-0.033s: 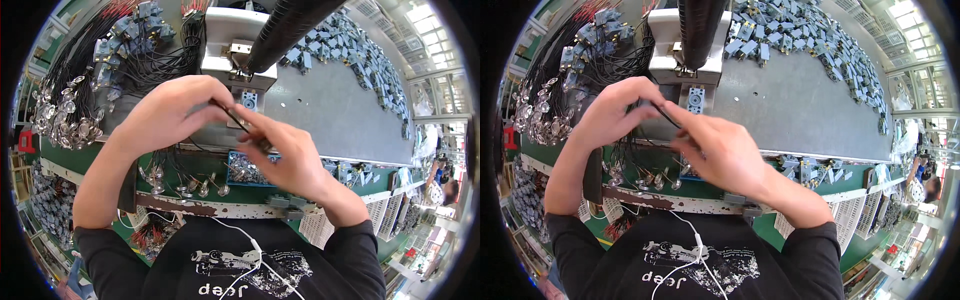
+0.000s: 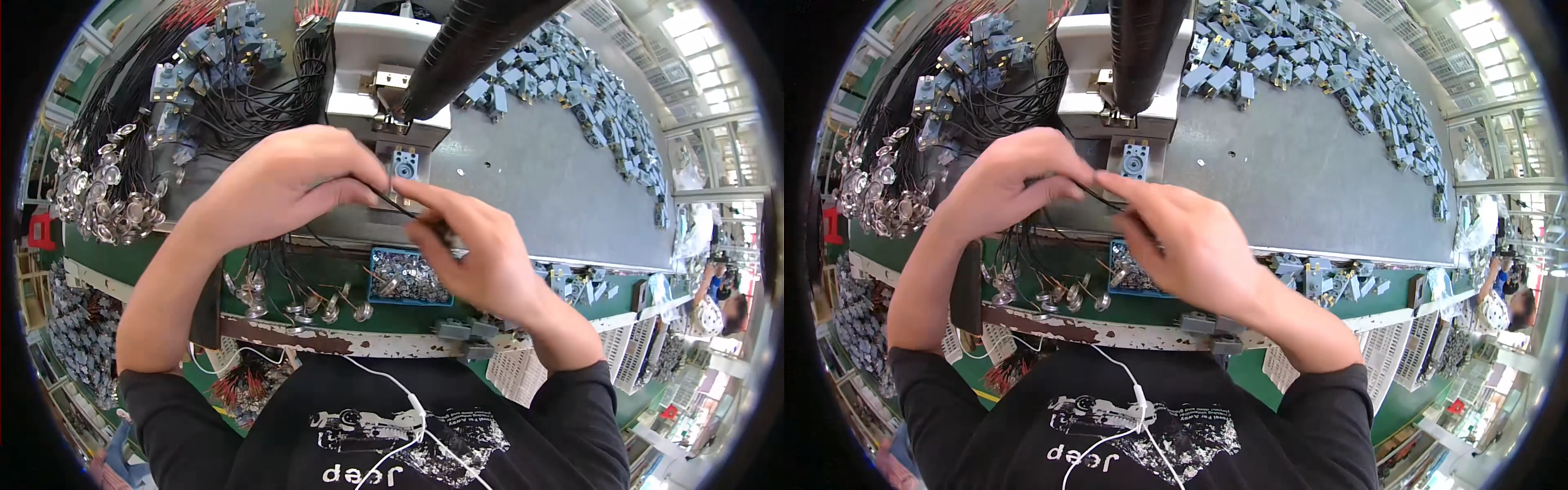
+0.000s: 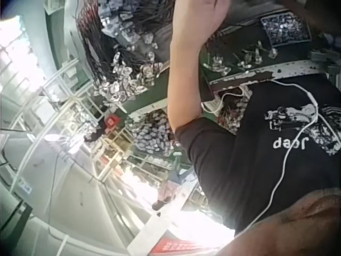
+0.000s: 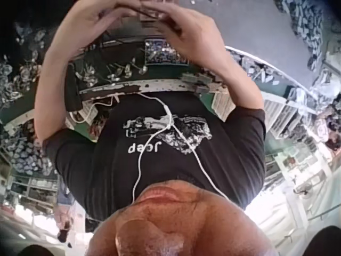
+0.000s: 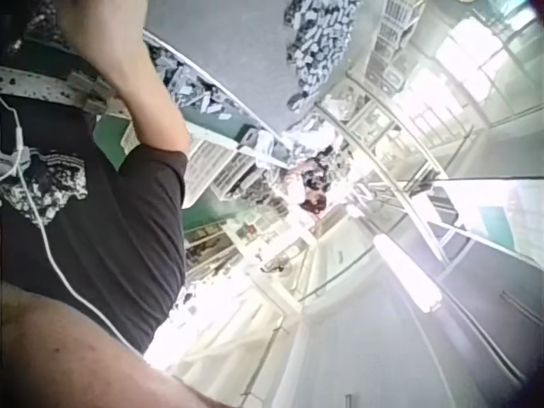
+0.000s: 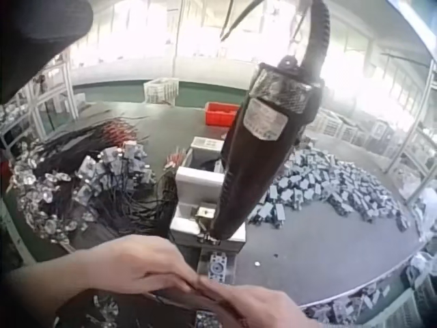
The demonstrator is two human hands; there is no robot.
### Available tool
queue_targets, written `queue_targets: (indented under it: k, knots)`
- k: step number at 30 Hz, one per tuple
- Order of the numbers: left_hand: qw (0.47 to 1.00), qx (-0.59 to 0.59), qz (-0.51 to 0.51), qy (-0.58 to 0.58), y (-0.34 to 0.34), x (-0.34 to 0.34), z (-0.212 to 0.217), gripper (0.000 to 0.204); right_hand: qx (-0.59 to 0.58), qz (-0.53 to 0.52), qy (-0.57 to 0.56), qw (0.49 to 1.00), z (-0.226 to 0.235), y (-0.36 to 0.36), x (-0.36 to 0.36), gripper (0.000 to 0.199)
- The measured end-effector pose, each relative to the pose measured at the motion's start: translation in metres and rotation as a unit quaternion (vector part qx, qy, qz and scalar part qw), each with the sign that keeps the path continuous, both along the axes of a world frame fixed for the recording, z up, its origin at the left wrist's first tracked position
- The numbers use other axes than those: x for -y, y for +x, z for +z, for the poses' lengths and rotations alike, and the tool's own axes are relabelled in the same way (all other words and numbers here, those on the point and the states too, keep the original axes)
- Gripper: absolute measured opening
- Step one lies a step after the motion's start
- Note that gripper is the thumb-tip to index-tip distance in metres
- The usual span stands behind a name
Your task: Manually assembling electronic components by driving screws into a base using an electric screwdriver at a factory workstation.
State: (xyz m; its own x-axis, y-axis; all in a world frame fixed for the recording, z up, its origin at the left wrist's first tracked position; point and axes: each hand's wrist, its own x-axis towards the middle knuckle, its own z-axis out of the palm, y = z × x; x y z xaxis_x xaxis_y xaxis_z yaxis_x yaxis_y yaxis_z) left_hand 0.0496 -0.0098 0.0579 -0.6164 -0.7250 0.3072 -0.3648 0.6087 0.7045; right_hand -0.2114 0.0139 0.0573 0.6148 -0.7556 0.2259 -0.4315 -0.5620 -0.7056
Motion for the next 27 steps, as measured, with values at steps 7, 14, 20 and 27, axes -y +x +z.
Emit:
queue_targets:
  k: [7,14,20,27]
  knots:
    - [0.992,0.123,0.008,0.036,-0.009,0.001,-0.012,0.015,0.006,0.065,0.149,0.987,-0.023,-0.032,0.029,0.034]
    - [0.996,0.005,0.089,0.031,-0.034,-0.016,-0.022,0.017,0.17,-0.102,-0.182,0.963,-0.057,-0.012,0.004,0.032]
    - [0.994,0.078,0.008,-0.07,-0.013,-0.009,-0.012,0.012,0.108,0.079,0.497,0.857,-0.012,-0.019,0.032,0.023]
    - [0.998,-0.019,0.048,-0.02,-0.025,-0.019,-0.014,0.023,0.201,0.001,0.334,0.921,-0.021,-0.021,0.002,0.036]
